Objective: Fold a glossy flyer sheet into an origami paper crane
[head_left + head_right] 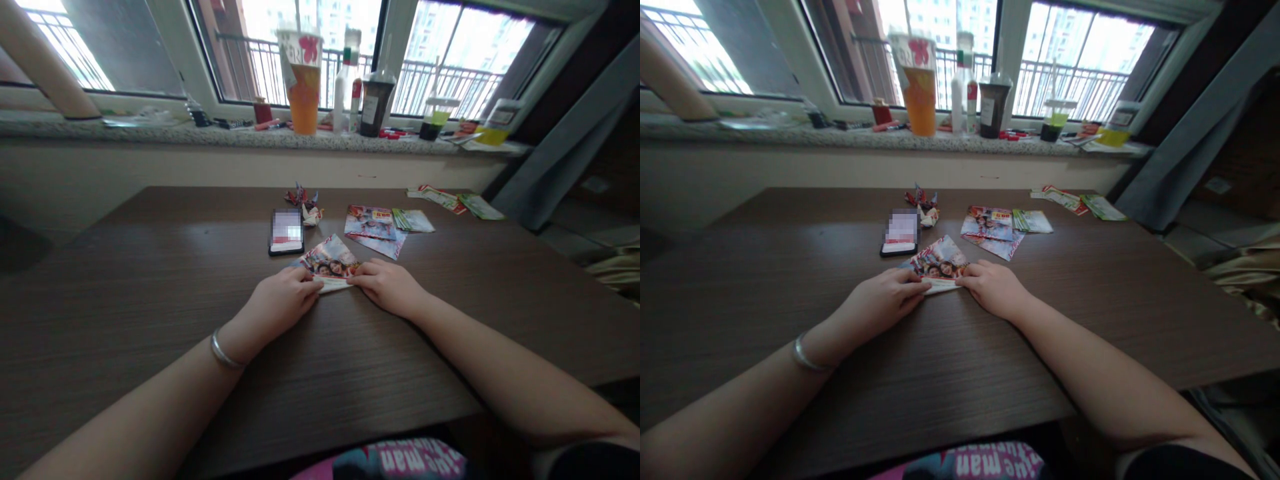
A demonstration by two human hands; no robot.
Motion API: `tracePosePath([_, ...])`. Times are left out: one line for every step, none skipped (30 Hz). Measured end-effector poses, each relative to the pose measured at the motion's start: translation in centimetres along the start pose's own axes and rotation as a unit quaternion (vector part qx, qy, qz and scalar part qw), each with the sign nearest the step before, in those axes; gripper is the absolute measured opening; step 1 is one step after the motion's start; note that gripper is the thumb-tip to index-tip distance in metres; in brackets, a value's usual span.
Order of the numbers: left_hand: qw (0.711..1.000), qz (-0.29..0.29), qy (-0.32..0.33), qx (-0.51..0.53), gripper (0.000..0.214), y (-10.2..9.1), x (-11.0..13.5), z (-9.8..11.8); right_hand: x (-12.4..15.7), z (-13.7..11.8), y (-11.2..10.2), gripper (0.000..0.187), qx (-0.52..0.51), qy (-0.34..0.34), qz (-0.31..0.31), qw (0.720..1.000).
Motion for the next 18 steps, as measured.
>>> tracePosePath([1.0, -0.001, -0.002, -0.003, 0.027, -0.1, 0.0, 0.0, 0.0, 0.0, 0.0, 0.031, -0.001, 0.001, -0.001, 1.0])
tracePosePath([1.0, -0.001, -0.004, -0.006, 0.027, -0.2, 0.0, 0.1, 0.0, 0.0, 0.0, 0.031, -0.001, 0.001, -0.001, 1.0])
tracePosePath([1.0, -0.002, -0.007, -0.009, 0.026, -0.2, 0.0, 0.1, 0.0, 0.0, 0.0, 0.031, -0.002, 0.002, -0.002, 1.0])
tracePosePath([1.0, -0.001, -0.008, -0.011, 0.026, -0.3, 0.0, 0.2, 0.0, -0.1, -0.1, 0.031, -0.002, 0.002, -0.003, 1.0])
tracePosePath([1.0, -0.001, -0.009, -0.013, 0.025, -0.3, 0.0, 0.2, 0.0, -0.1, -0.1, 0.031, -0.002, 0.001, -0.003, 1.0])
tracePosePath([1.0, -0.001, -0.008, -0.016, 0.025, -0.4, -0.1, 0.3, 0.0, -0.1, -0.1, 0.031, -0.001, 0.001, -0.002, 1.0])
tracePosePath([1.0, -0.001, -0.005, -0.02, 0.025, -0.4, -0.1, 0.4, 0.0, -0.2, -0.1, 0.03, -0.001, 0.001, -0.001, 1.0])
tracePosePath([1.0, -0.003, -0.002, -0.026, 0.025, -0.4, -0.2, 0.6, -0.1, -0.2, -0.2, 0.03, -0.001, 0.002, 0.001, 1.0])
tracePosePath([0.999, -0.004, 0.002, -0.033, 0.026, -0.4, -0.2, 0.7, -0.1, -0.2, -0.2, 0.03, 0.0, 0.002, 0.002, 1.0])
tracePosePath([0.999, -0.006, 0.004, -0.04, 0.027, -0.4, -0.3, 0.9, -0.1, -0.2, -0.2, 0.029, 0.002, 0.003, 0.003, 1.0])
tracePosePath([0.999, -0.008, 0.005, -0.045, 0.027, -0.4, -0.3, 1.1, -0.1, -0.3, -0.2, 0.029, 0.005, 0.005, 0.002, 1.0])
tracePosePath([0.999, -0.01, 0.004, -0.048, 0.028, -0.3, -0.3, 1.3, -0.2, -0.3, -0.2, 0.029, 0.008, 0.006, 0.0, 1.0])
tracePosePath([0.999, -0.014, 0.0, -0.049, 0.029, -0.3, -0.3, 1.5, -0.2, -0.3, -0.2, 0.03, 0.011, 0.007, -0.003, 1.0])
tracePosePath([0.999, -0.017, -0.006, -0.049, 0.03, -0.3, -0.2, 1.6, -0.2, -0.4, -0.2, 0.03, 0.014, 0.009, -0.006, 1.0])
tracePosePath([0.999, -0.02, -0.014, -0.048, 0.03, -0.3, -0.2, 1.7, -0.2, -0.4, -0.2, 0.03, 0.017, 0.011, -0.009, 1.0])
tracePosePath([0.998, -0.023, -0.02, -0.047, 0.031, -0.3, -0.1, 1.8, -0.2, -0.4, -0.2, 0.03, 0.019, 0.014, -0.012, 1.0])
tracePosePath([0.998, -0.023, -0.025, -0.046, 0.031, -0.3, -0.1, 1.9, -0.3, -0.5, -0.3, 0.03, 0.021, 0.016, -0.015, 1.0])
tracePosePath([0.998, -0.022, -0.026, -0.045, 0.032, -0.3, 0.0, 1.9, -0.3, -0.5, -0.3, 0.03, 0.023, 0.017, -0.018, 0.999])
Point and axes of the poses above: each hand's wrist, its own x-axis away from the middle knuckle, its own y-axis out of the palm, z = x × y, the point moved 5 cm from there along -x, towards the middle knuckle, and after that the axes turned 8 degrees about -z, right-handed, at the moved point
